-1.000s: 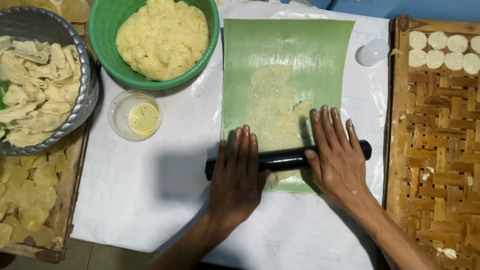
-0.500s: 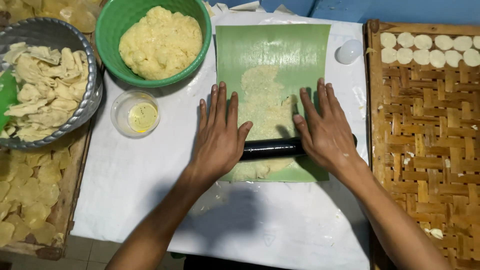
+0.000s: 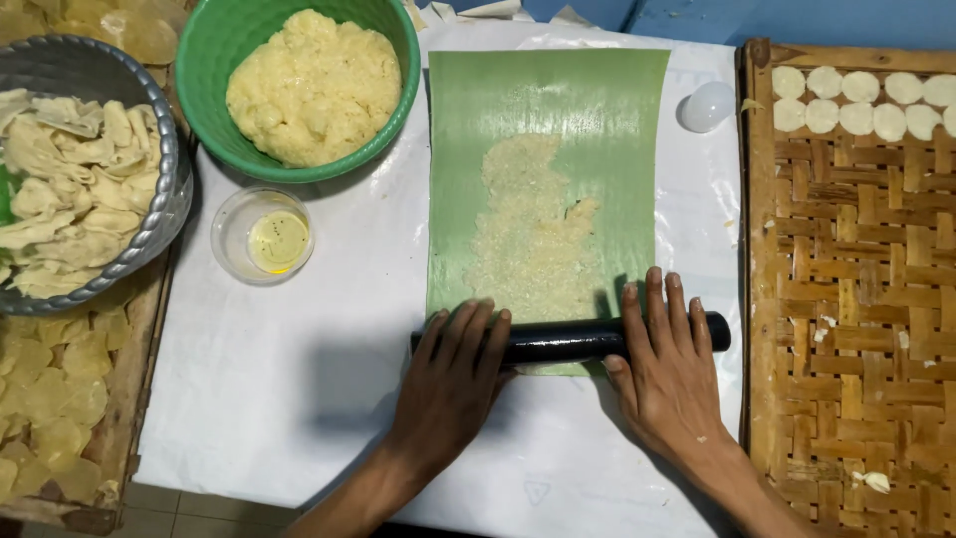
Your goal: Rolling out dough and cutting small discs to make crackers.
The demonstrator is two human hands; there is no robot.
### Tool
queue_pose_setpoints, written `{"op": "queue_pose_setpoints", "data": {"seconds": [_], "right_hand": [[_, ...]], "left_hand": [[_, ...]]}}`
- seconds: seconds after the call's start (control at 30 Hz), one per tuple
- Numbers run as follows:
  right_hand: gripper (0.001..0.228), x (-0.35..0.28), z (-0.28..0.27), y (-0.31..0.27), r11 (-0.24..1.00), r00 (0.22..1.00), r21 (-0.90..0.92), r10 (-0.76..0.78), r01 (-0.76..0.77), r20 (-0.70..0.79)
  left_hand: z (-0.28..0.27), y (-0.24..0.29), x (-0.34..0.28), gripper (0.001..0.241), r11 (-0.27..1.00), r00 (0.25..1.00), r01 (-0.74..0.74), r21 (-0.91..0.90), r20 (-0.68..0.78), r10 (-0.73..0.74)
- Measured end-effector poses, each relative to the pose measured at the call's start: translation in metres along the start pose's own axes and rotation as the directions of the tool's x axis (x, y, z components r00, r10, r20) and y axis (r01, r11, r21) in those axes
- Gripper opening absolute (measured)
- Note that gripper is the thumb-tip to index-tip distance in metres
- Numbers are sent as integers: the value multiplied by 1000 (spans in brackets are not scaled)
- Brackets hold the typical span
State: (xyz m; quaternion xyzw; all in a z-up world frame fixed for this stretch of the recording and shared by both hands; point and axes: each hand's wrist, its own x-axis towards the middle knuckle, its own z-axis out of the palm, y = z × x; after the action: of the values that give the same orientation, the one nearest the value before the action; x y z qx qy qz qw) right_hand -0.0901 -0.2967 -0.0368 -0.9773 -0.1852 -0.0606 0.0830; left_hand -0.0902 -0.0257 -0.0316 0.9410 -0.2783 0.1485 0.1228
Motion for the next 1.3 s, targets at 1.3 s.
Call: {"op": "queue_pose_setpoints", "data": {"seconds": [1.3], "right_hand": [[70, 29, -36, -11, 963, 982, 228, 112, -146, 155]], "left_hand": [[-22, -18, 36, 58, 973, 994, 75, -220, 97, -54]]}}
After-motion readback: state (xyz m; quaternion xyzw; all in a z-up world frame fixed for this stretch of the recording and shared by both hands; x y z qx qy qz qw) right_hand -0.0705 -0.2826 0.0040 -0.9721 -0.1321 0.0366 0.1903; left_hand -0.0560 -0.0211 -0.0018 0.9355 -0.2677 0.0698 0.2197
